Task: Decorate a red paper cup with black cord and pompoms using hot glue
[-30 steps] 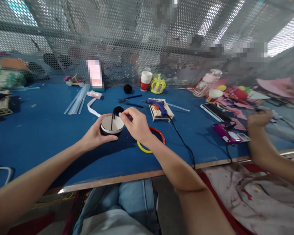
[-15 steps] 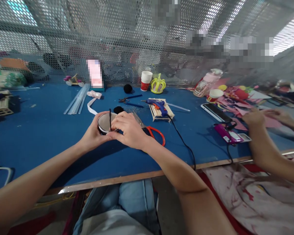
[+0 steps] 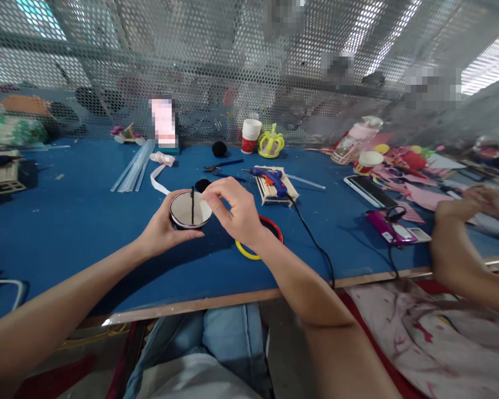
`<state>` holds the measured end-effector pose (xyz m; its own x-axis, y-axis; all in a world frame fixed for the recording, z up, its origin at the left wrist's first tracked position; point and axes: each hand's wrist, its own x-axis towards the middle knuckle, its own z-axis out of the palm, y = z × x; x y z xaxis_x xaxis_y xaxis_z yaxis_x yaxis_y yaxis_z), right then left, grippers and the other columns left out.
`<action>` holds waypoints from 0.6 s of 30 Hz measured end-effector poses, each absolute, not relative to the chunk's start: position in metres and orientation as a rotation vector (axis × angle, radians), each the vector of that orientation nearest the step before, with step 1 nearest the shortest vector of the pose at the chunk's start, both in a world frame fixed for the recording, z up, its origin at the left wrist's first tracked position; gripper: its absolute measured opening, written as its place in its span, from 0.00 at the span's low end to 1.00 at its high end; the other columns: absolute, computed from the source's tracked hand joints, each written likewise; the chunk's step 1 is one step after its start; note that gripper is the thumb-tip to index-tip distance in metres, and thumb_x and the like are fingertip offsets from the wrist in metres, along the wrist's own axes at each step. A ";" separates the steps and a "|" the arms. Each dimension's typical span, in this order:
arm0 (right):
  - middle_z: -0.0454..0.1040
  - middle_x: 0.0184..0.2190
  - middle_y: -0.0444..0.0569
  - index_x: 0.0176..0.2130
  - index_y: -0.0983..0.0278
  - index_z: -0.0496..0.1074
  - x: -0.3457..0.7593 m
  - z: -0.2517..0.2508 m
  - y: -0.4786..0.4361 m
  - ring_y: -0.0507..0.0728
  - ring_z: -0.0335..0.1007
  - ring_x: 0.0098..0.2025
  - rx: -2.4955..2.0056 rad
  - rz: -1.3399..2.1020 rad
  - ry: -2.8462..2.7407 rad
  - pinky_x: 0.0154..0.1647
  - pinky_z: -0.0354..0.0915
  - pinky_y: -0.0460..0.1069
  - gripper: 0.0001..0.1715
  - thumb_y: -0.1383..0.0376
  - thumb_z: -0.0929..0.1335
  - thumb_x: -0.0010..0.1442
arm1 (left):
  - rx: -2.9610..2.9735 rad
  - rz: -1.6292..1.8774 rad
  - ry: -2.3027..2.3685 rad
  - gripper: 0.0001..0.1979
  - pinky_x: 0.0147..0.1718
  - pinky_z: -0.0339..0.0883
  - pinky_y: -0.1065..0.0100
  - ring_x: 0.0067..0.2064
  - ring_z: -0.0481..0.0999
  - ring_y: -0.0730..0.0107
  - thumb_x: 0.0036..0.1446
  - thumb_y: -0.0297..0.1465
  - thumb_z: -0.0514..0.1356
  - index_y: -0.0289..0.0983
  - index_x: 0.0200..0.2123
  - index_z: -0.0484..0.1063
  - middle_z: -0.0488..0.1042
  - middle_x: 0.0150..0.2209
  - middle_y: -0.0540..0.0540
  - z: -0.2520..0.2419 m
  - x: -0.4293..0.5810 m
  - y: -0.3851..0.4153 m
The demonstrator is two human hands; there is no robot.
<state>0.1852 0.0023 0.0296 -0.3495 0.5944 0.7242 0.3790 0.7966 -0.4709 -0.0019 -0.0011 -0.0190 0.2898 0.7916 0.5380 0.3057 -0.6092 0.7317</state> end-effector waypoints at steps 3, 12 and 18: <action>0.73 0.34 0.49 0.36 0.64 0.69 0.188 0.025 0.010 0.53 0.68 0.34 -0.923 0.390 -2.006 0.34 0.64 0.49 0.08 0.63 0.68 0.56 | 2.063 1.179 0.904 0.44 0.52 0.65 0.54 0.53 0.69 0.55 0.39 0.40 0.70 0.38 0.57 0.53 0.65 0.53 0.37 -0.020 -0.002 -0.003; 0.66 0.21 0.42 0.27 0.65 0.67 0.188 0.025 0.011 0.49 0.59 0.24 -1.100 0.403 -2.185 0.27 0.56 0.46 0.04 0.68 0.66 0.54 | 2.108 1.016 0.865 0.46 0.51 0.66 0.53 0.53 0.70 0.53 0.41 0.40 0.69 0.40 0.60 0.48 0.66 0.54 0.37 -0.020 0.000 -0.007; 0.67 0.22 0.43 0.26 0.65 0.66 0.186 0.020 0.014 0.49 0.60 0.24 -1.202 0.443 -2.136 0.27 0.57 0.46 0.06 0.66 0.66 0.54 | 2.200 1.020 0.932 0.44 0.51 0.65 0.49 0.54 0.69 0.50 0.43 0.40 0.68 0.39 0.59 0.50 0.64 0.55 0.35 -0.017 -0.001 -0.007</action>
